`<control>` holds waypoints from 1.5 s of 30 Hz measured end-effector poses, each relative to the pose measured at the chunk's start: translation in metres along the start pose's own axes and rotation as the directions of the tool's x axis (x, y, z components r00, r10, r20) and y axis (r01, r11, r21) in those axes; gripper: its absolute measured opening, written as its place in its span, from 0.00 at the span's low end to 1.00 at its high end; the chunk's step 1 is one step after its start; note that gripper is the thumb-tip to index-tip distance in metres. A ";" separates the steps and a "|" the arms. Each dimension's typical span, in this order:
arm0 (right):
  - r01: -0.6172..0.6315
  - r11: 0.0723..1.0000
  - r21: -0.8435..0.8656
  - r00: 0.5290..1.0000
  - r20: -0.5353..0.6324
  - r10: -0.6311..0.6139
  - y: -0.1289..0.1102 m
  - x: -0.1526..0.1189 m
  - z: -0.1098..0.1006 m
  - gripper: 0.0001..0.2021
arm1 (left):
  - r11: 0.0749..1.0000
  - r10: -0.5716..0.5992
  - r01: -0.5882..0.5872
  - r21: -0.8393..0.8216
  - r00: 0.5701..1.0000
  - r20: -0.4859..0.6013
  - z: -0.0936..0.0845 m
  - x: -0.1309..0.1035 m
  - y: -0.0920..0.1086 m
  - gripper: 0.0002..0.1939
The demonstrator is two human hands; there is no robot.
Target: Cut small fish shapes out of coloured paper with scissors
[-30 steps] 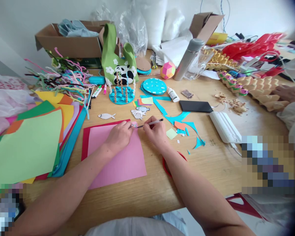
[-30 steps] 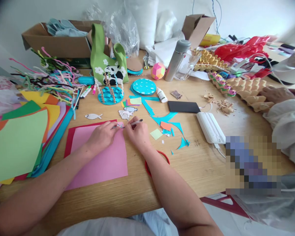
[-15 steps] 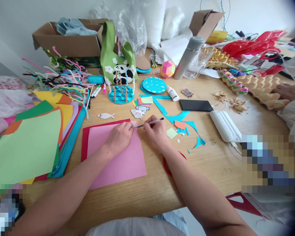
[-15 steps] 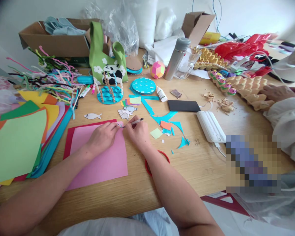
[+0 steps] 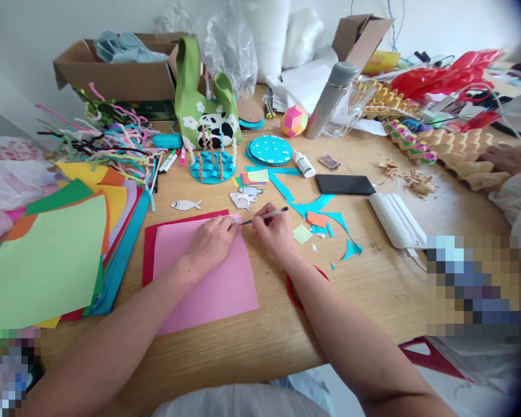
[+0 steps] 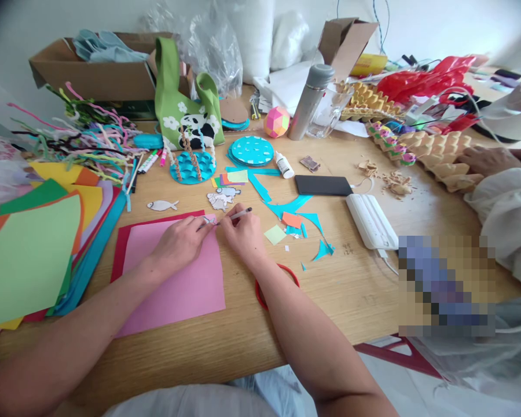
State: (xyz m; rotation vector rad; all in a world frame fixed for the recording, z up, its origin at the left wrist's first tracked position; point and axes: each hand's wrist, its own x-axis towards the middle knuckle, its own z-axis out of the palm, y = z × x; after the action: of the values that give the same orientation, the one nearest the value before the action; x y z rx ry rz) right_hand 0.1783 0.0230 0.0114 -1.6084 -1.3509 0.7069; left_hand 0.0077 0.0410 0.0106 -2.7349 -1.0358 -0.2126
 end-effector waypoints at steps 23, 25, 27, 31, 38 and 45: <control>-0.017 0.998 0.059 1.000 -0.015 0.018 0.001 0.000 0.001 0.04 | 1.000 -0.010 0.010 -0.012 1.000 0.009 -0.001 0.001 0.000 0.15; -0.010 0.999 0.048 1.000 -0.009 0.010 0.001 0.000 0.001 0.04 | 1.000 -0.008 0.008 -0.008 1.000 0.011 -0.001 0.001 0.000 0.15; -0.003 0.999 0.041 1.000 -0.005 0.003 0.002 -0.001 0.001 0.04 | 1.000 -0.009 0.009 0.001 1.000 0.012 -0.002 0.001 0.001 0.15; 0.001 0.999 0.046 1.000 0.004 -0.001 0.002 0.000 0.001 0.04 | 1.000 -0.011 0.011 0.007 1.000 0.014 -0.003 0.001 0.001 0.15; 0.039 0.990 0.136 0.997 -0.077 -0.029 0.002 -0.002 0.002 0.04 | 1.000 -0.015 0.016 -0.021 1.000 0.023 -0.001 0.000 0.000 0.14; 0.172 0.956 0.239 0.974 -0.187 -0.128 0.004 -0.003 0.003 0.04 | 0.984 -0.094 0.104 -0.147 0.993 0.075 -0.005 0.002 -0.001 0.14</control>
State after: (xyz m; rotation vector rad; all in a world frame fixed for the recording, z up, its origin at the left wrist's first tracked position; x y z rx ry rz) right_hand 0.1770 0.0210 0.0068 -1.3155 -1.1924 0.6092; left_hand 0.0082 0.0420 0.0165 -2.8448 -1.2235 -0.2234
